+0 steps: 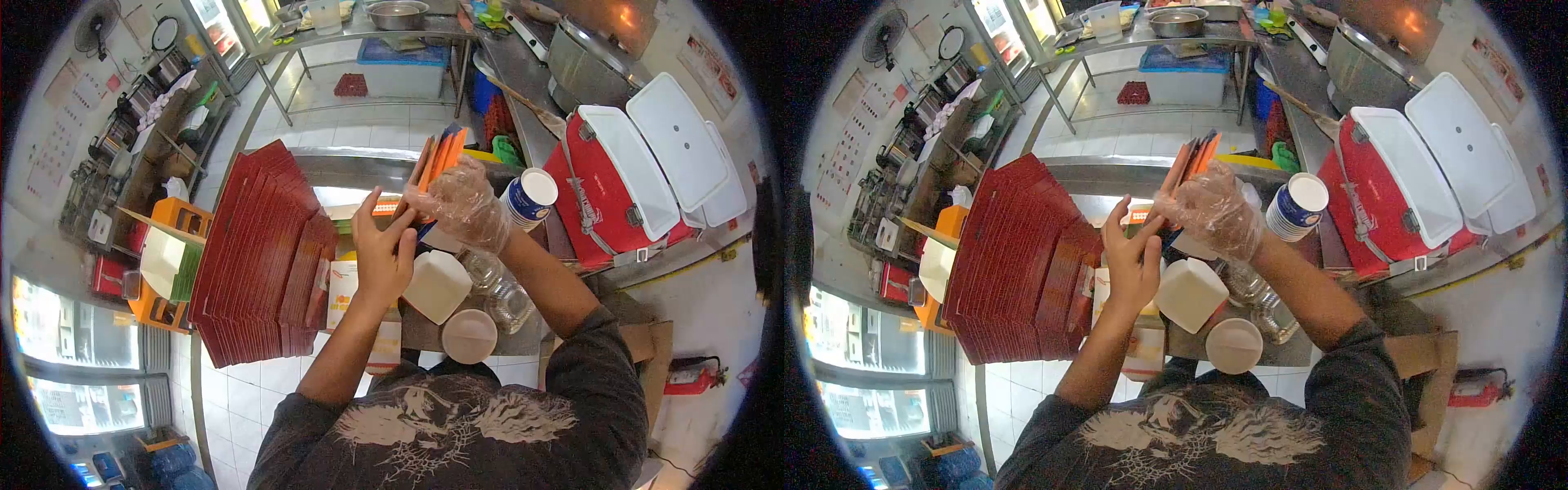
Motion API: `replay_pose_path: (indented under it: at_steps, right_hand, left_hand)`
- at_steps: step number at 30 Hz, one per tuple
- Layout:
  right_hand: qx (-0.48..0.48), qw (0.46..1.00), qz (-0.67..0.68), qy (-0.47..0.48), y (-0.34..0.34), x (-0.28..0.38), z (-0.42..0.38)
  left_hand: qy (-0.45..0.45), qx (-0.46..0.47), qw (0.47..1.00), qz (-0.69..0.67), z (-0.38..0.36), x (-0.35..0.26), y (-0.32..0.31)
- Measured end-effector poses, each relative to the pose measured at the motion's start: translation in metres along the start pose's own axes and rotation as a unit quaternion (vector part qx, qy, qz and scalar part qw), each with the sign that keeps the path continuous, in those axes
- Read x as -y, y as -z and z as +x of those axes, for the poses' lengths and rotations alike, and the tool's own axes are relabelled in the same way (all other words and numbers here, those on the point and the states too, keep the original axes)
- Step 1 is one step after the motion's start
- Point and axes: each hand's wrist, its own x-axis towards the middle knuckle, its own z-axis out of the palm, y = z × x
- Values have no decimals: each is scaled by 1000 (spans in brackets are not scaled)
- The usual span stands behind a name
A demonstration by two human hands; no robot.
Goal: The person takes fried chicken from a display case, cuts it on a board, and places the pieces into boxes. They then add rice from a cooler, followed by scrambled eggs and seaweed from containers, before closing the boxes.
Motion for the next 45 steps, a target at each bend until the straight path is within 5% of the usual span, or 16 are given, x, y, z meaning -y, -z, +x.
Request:
replay_pose_path:
  at_steps: [2, 5, 6, 9, 12, 15, 18, 19, 22, 31, 32, 35, 37, 40, 45]
  right_hand:
    - [-53, 998, 14, 20, -17, -9, -14]
    - [2, 997, 43, 67, -1, -15, -7]
    - [139, 988, 11, 63, 18, -11, 6]
    - [329, 942, -47, 35, -1, -6, 31]
    - [388, 916, 12, 97, -3, -9, 62]
    - [291, 931, -7, 221, -9, -27, 62]
    - [308, 923, 21, 227, -3, -34, 68]
    - [264, 936, 29, 229, 0, -34, 68]
    - [173, 957, 70, 223, 6, -35, 67]
    - [142, 972, 115, 147, 12, -46, 70]
    - [79, 981, 109, 137, 10, -49, 67]
    - [80, 993, 10, 86, 10, -66, 56]
    - [88, 989, 119, -6, 13, -102, 53]
    - [-40, 997, 61, 10, 36, -134, 69]
    - [-93, 937, 154, -299, 126, -147, 72]
  left_hand:
    - [50, -28, 995, -80, 4, 9, -9]
    - [162, 72, 971, -163, 6, 47, -30]
    - [198, 127, 960, -149, 13, 37, -23]
    - [277, 233, 917, -171, 18, 49, -30]
    - [166, 202, 951, -163, 16, 56, -33]
    - [200, 229, 947, -108, 18, 62, -37]
    - [163, 188, 966, -67, 10, 77, -56]
    - [207, 221, 950, -77, 17, 63, -40]
    - [180, 126, 966, -136, 1, 80, -73]
    - [181, 96, 948, -242, -2, 56, -40]
    - [171, 97, 945, -259, -6, 57, -38]
    - [146, 97, 944, -278, -14, 67, -38]
    - [152, 79, 954, -246, -22, 77, -45]
    - [165, 43, 968, -187, -31, 81, -56]
    - [191, 95, 961, -177, -21, 51, -40]
